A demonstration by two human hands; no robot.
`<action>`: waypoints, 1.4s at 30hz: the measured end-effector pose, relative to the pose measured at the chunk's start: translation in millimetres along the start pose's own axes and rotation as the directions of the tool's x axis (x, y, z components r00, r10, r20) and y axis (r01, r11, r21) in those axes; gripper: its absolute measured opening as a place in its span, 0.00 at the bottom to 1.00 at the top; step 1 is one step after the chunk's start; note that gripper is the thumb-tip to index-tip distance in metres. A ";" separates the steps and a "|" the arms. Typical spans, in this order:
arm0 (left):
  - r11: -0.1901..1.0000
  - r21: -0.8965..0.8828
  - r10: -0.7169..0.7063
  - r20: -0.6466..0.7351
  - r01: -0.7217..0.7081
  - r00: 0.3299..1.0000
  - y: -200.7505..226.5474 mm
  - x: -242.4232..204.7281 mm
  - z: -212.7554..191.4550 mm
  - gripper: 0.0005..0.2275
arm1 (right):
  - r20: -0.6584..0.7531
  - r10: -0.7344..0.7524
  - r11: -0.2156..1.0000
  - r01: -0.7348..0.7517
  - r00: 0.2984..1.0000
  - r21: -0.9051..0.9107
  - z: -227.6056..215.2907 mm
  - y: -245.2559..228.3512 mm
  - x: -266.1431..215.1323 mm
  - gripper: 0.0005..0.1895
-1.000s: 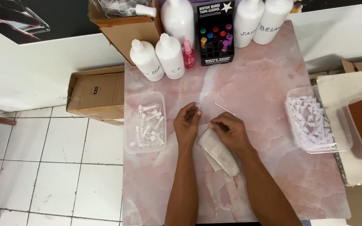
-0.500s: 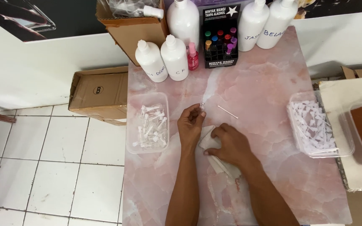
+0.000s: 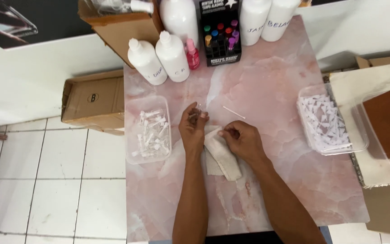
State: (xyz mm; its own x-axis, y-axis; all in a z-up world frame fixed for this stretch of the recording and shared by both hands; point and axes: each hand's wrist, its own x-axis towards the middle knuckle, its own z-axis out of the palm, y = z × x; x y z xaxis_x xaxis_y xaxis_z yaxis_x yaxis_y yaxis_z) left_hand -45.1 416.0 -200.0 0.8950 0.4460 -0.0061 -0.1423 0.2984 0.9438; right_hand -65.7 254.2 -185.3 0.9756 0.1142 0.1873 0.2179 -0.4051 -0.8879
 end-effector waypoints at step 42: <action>0.945 0.299 0.117 0.070 -0.132 0.991 -29.1 10.1 -14.6 0.13 | 0.084 0.123 0.964 -0.099 0.989 -0.245 -7.4 -17.5 -37.0 0.11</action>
State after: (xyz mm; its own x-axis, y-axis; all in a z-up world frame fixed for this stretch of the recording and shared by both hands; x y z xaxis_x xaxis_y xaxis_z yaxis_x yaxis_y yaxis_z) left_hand -38.2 424.1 -232.4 0.8995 0.4181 0.1272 -0.1266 -0.0292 0.9915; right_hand -105.4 250.4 -173.6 0.9894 0.1397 0.0406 0.1198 -0.6243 -0.7719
